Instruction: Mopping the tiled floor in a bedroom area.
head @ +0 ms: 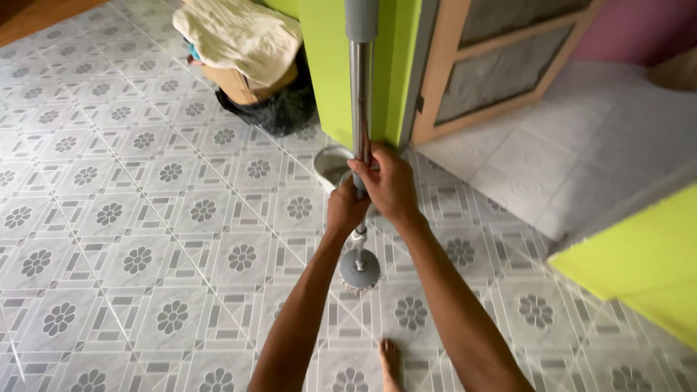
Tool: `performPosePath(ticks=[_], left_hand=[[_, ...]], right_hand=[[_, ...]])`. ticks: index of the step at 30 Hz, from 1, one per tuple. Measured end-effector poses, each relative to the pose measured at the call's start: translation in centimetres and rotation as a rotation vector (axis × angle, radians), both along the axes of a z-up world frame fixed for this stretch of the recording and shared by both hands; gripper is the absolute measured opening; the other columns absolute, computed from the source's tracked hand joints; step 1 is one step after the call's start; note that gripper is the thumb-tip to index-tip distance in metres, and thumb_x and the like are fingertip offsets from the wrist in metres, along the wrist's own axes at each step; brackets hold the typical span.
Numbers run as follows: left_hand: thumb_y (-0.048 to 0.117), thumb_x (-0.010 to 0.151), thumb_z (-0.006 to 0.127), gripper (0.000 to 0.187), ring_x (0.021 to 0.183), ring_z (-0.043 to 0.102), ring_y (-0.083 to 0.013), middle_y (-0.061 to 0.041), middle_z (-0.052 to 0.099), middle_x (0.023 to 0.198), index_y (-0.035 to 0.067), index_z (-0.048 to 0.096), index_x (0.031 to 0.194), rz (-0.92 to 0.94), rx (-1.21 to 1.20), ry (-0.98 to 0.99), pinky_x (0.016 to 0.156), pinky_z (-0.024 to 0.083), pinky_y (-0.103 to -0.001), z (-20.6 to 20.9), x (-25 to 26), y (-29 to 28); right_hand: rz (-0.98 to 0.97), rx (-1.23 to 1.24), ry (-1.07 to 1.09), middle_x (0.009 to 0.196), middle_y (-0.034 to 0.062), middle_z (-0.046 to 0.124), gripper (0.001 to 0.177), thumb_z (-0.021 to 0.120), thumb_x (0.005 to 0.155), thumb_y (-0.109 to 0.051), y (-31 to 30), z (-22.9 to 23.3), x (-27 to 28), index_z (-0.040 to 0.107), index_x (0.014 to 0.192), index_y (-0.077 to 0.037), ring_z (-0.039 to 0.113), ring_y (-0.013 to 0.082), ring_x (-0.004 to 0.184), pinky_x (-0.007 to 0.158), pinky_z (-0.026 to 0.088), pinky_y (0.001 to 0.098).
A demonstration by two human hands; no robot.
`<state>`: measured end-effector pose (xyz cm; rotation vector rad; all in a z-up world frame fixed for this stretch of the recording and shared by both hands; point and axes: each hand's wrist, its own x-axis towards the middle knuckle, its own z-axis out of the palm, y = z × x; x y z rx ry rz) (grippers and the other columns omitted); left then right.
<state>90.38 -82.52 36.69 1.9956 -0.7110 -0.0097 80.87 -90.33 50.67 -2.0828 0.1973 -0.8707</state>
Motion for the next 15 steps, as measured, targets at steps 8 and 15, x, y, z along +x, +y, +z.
performPosePath(ticks=[8, 15], left_hand=[[0.019, 0.082, 0.076, 0.033, 0.084, 0.074, -0.0394, -0.019, 0.075, 0.089, 0.007, 0.066, 0.111, 0.078, -0.101, -0.093, 0.072, 0.057, -0.048, 10.0, 8.3, -2.8], [0.015, 0.080, 0.074, 0.034, 0.084, 0.073, -0.0406, -0.019, 0.075, 0.088, 0.006, 0.066, 0.112, 0.071, -0.182, -0.212, 0.073, 0.058, -0.048, 11.6, 16.4, -5.7]], right_hand=[[0.191, 0.005, -0.173, 0.102, 0.0079, 0.075, 0.024, 0.069, 0.101, -0.022, -3.3, 6.4, 9.2, 0.066, 0.115, -0.002, 0.075, 0.0172, 0.095, 0.079, 0.068, 0.0306], [0.214, 0.034, -0.272, 0.106, 0.0089, 0.072, 0.024, 0.069, 0.103, -0.014, -5.1, 8.1, 15.9, 0.065, 0.121, 0.001, 0.074, 0.0177, 0.100, 0.085, 0.069, 0.0330]])
